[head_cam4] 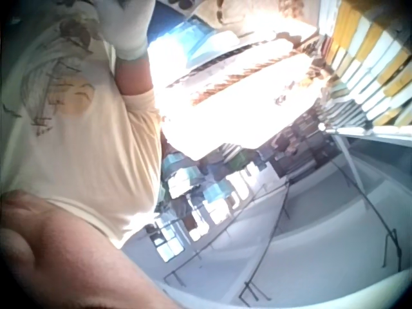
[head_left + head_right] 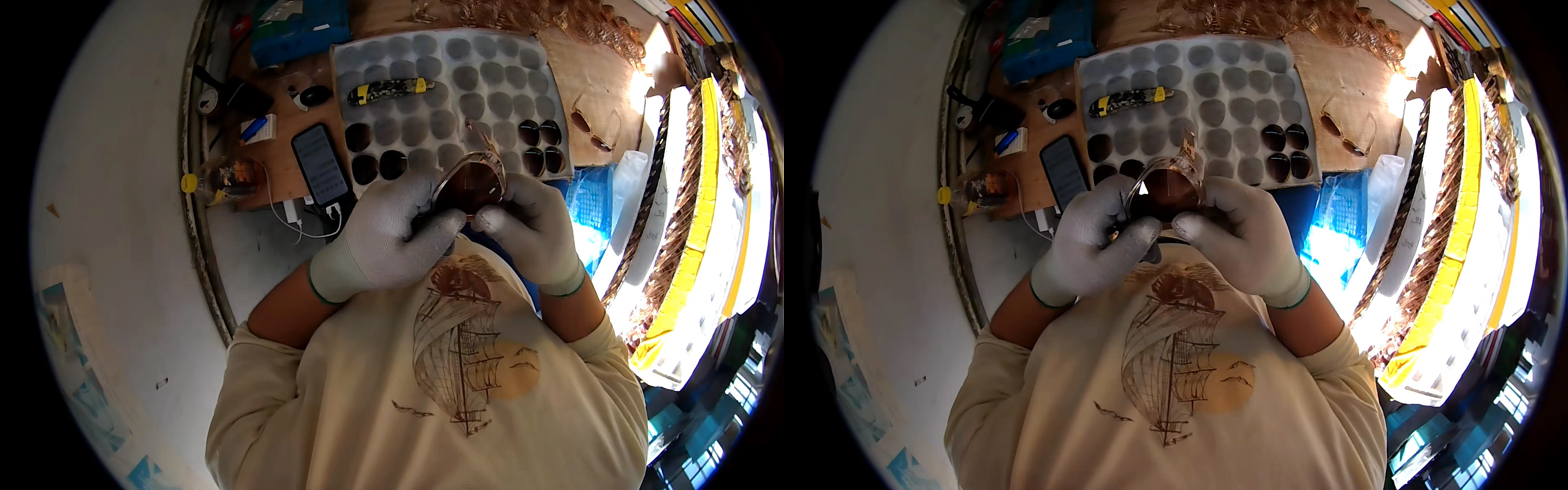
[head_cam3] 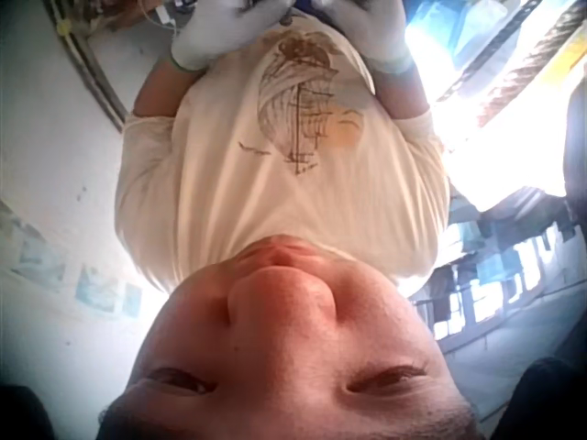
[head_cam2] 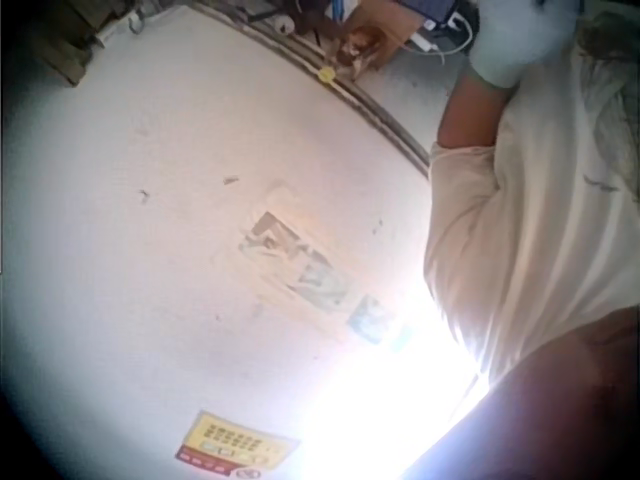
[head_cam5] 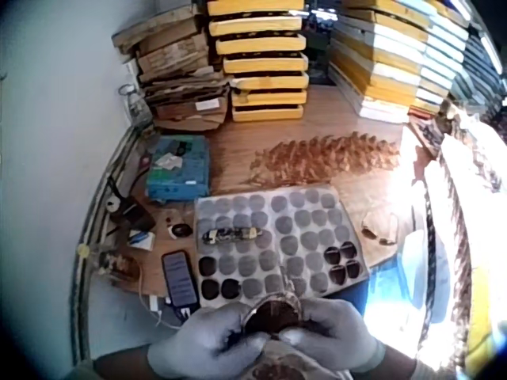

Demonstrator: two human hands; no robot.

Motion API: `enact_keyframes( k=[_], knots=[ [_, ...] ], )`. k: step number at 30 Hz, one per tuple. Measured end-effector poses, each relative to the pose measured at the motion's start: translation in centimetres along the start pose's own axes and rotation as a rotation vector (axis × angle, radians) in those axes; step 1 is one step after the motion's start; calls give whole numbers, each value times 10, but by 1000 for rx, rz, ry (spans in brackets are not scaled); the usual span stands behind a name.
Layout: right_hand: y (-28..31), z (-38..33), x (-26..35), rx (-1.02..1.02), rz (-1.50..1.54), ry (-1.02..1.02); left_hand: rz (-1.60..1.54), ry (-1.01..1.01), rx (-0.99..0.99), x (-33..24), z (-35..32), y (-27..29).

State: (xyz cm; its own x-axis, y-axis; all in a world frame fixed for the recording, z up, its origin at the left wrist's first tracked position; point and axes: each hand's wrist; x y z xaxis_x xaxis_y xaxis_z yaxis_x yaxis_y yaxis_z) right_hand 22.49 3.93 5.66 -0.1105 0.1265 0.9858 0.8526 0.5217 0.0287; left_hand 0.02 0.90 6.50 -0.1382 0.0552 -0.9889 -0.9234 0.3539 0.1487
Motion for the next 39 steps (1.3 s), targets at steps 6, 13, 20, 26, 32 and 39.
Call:
enact_keyframes(
  k=[6,13,20,26,32,39],
  knots=[
    [1,8,-8,26,93,3,263,-175,-148,1,0,-12],
    [-11,20,8,-99,-128,139,226,59,-157,4,3,-4],
    [-3,11,34,-32,-150,236,-32,3,-112,-32,-4,-6],
    [6,25,6,-145,-251,212,403,-166,-269,10,22,-29],
    [23,21,-33,-113,-116,138,540,-137,-295,29,30,-52],
    [67,-8,-55,-487,-299,308,469,-138,171,25,86,-60]
  ],
)
Point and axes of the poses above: each hand's wrist, its own z-axis towards the middle knuckle, its own y-axis out of the back of the hand, x = y × z, and after that the axes turned 2 degrees about z, right-handed
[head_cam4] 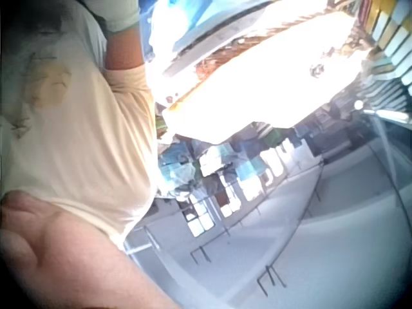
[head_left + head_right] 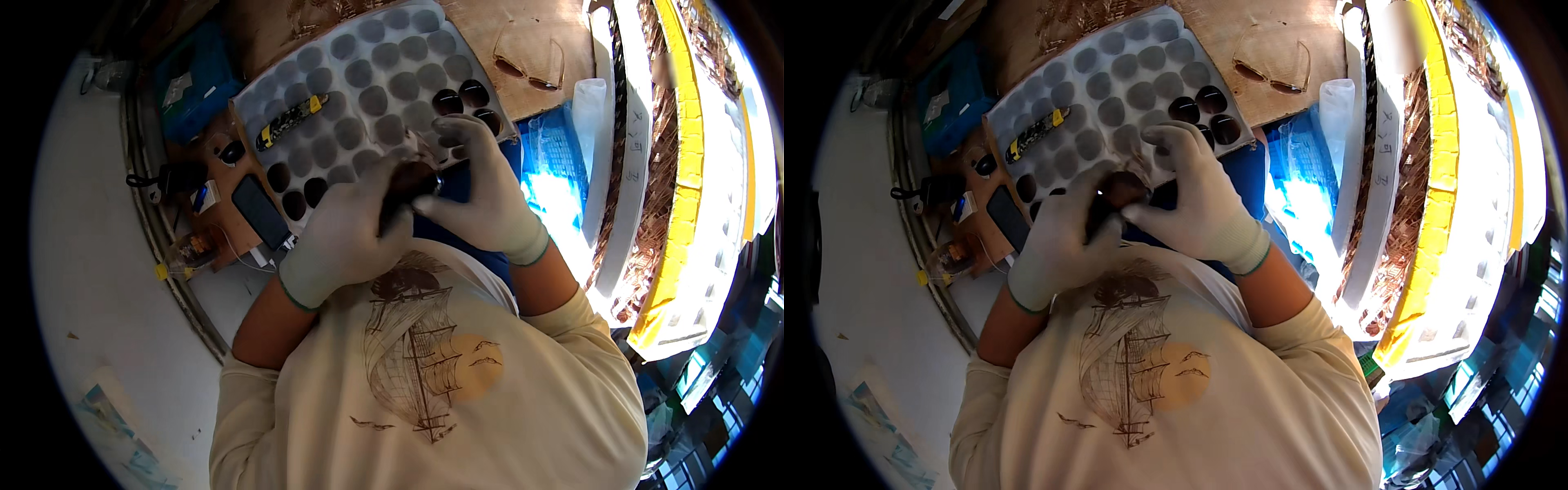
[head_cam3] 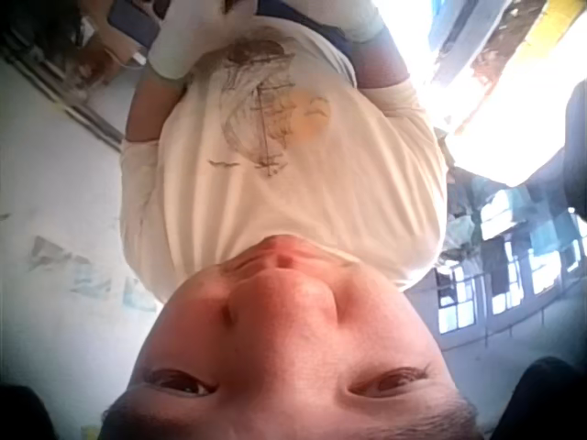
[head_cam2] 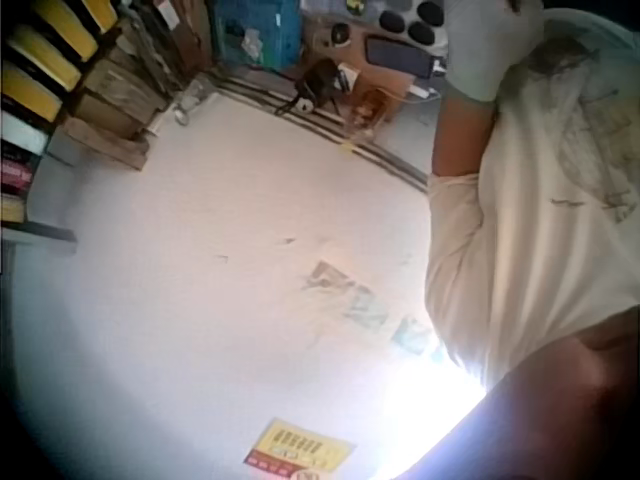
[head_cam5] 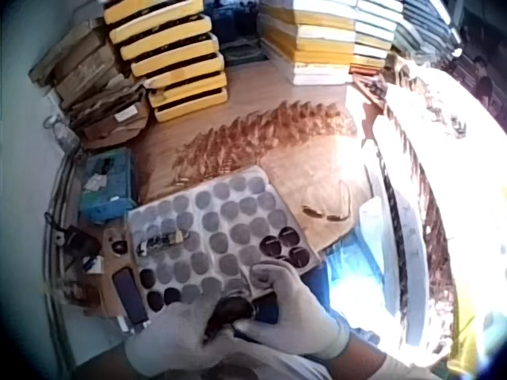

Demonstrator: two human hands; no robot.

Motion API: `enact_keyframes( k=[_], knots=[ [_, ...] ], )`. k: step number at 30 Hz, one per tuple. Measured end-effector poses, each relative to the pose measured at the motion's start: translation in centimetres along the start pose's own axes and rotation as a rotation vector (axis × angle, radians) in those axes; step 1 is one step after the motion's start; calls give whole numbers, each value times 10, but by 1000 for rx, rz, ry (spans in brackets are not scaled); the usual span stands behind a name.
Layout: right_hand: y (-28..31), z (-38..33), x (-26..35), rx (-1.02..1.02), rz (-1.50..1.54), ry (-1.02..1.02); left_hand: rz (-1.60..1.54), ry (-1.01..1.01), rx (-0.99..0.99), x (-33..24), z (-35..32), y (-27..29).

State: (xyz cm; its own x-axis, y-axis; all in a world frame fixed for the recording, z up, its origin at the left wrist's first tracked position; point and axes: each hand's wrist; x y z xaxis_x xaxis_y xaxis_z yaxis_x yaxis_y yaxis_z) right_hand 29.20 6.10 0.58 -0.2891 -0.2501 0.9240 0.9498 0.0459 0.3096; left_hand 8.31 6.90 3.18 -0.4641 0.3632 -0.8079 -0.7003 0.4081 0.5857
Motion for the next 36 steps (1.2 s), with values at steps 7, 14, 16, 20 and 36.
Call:
enact_keyframes(
  k=[7,14,16,20,36],
  knots=[
    [91,-31,-10,233,-150,-52,451,394,97,83,153,-67],
    [60,-18,-12,-168,255,-292,630,540,242,83,163,-93],
    [44,1,-7,-163,173,-229,576,548,233,83,163,-91],
    [27,25,-1,-64,243,-123,501,585,204,83,161,-86],
    [-10,-1,19,332,219,-361,-989,299,-132,56,-30,8]
  ],
)
Point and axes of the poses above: each hand's wrist, its own z-axis towards the middle knuckle, its own y-axis out of the back of the hand, x = y × z, and after that the axes turned 2 degrees about z, right-handed
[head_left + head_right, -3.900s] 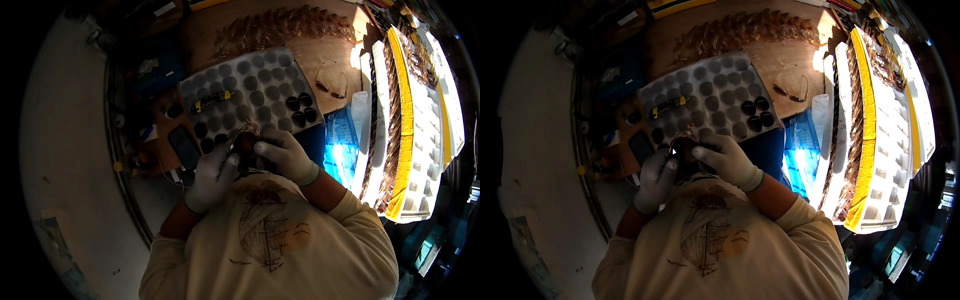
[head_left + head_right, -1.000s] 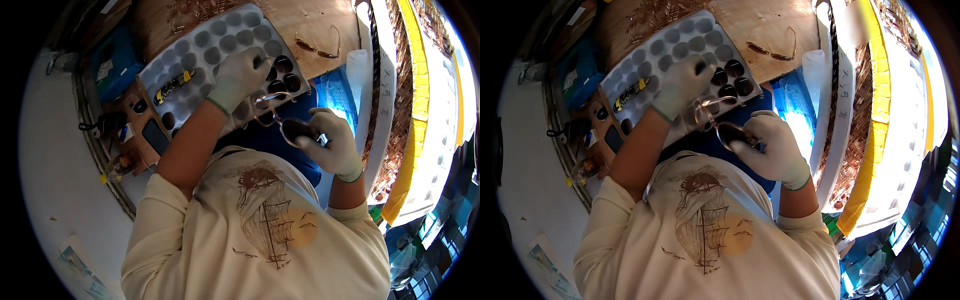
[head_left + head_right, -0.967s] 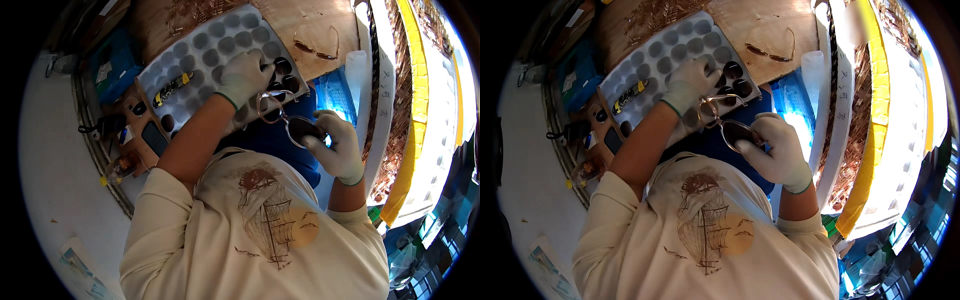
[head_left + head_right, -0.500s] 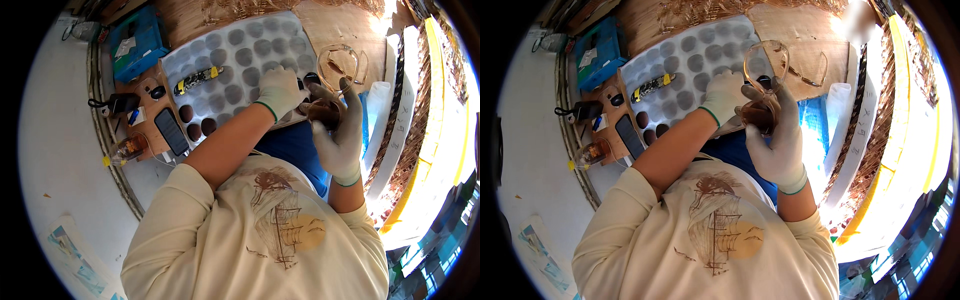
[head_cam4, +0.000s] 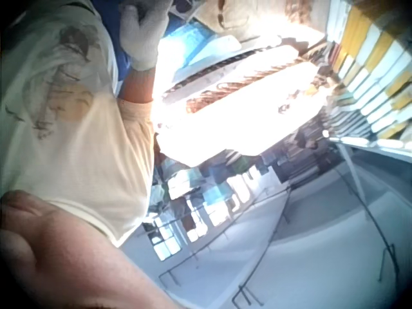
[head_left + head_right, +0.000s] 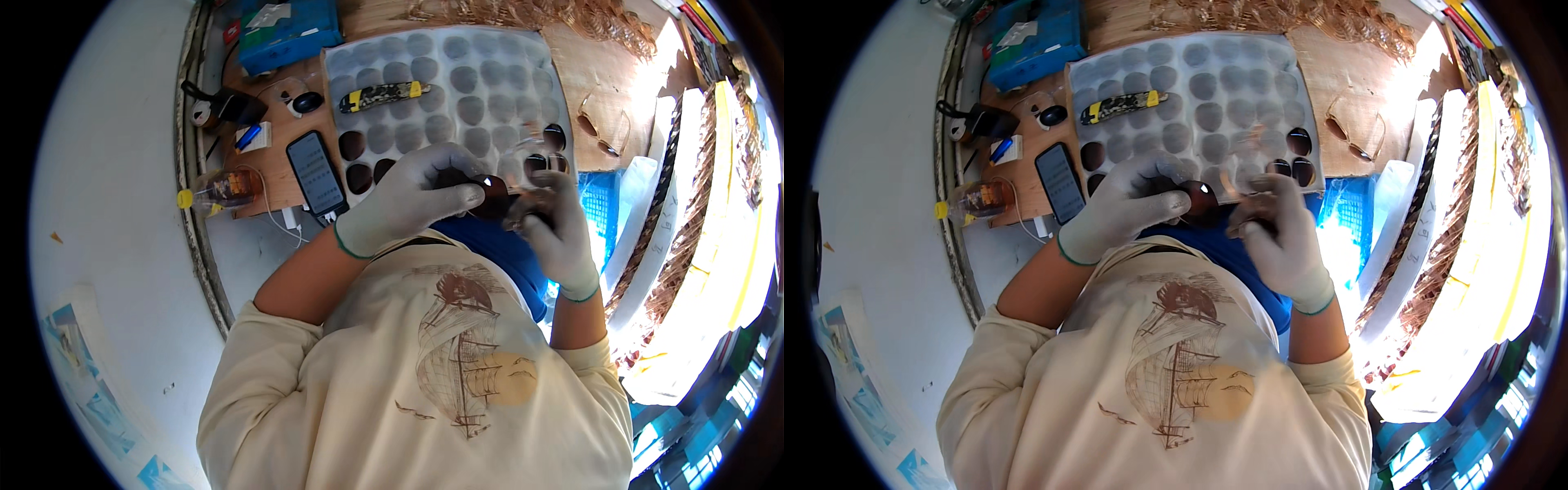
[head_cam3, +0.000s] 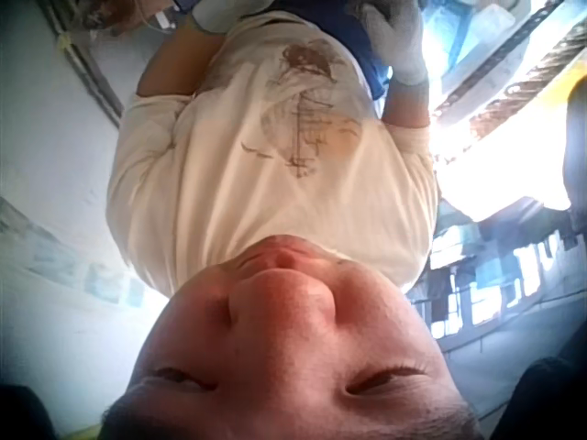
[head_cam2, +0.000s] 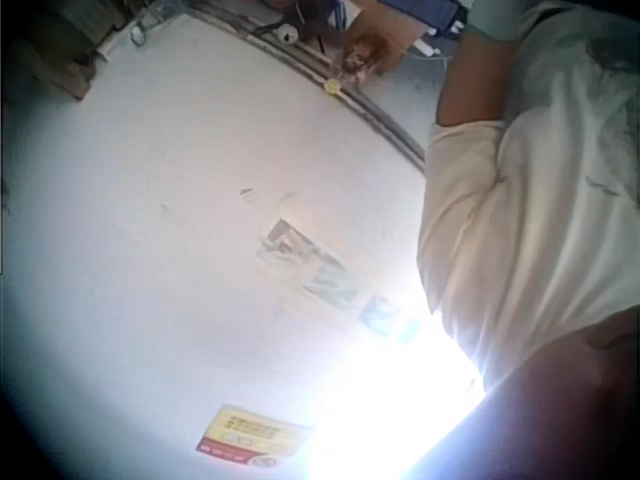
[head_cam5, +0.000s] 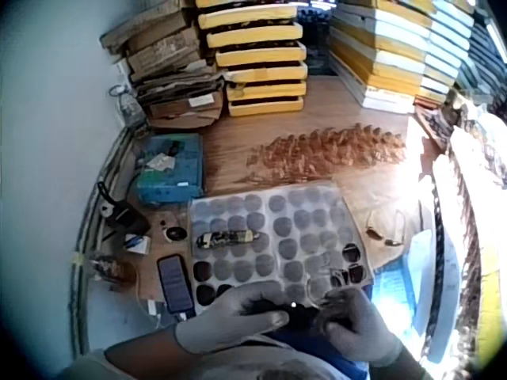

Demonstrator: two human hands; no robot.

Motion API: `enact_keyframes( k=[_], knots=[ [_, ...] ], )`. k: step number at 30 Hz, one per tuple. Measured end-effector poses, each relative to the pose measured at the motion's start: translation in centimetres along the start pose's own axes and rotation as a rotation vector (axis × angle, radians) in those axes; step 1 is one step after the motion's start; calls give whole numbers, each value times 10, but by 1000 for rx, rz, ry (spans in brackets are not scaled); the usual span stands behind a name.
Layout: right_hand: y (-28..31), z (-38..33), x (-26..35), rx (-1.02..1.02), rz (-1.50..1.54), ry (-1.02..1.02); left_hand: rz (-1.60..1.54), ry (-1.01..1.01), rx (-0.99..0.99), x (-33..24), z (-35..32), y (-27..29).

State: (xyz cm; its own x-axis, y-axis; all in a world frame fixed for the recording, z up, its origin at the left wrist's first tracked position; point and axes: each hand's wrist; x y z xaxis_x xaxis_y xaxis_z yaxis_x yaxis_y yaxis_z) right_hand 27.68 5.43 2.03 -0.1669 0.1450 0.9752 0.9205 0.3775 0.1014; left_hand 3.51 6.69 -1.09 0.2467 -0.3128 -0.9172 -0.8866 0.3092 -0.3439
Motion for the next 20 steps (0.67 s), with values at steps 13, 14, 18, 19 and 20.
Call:
enact_keyframes(
  k=[13,14,18,19,20],
  knots=[
    [-77,-3,-6,174,282,-35,-94,-116,-189,-5,-78,9],
    [-81,-7,-6,143,345,-46,-98,-95,-177,-4,-79,9],
    [-84,-14,2,72,497,-70,-105,-71,-153,-3,-74,8],
    [-81,-13,6,69,510,-70,-181,-51,-148,-3,-72,7],
    [-80,-16,6,56,510,-71,-257,-27,-139,-3,-68,5]
  ],
)
Point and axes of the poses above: each hand's wrist, its own z-axis towards the middle knuckle, its own y-axis out of the back of the hand, x = y × z, and after that the axes turned 2 degrees about z, right-handed
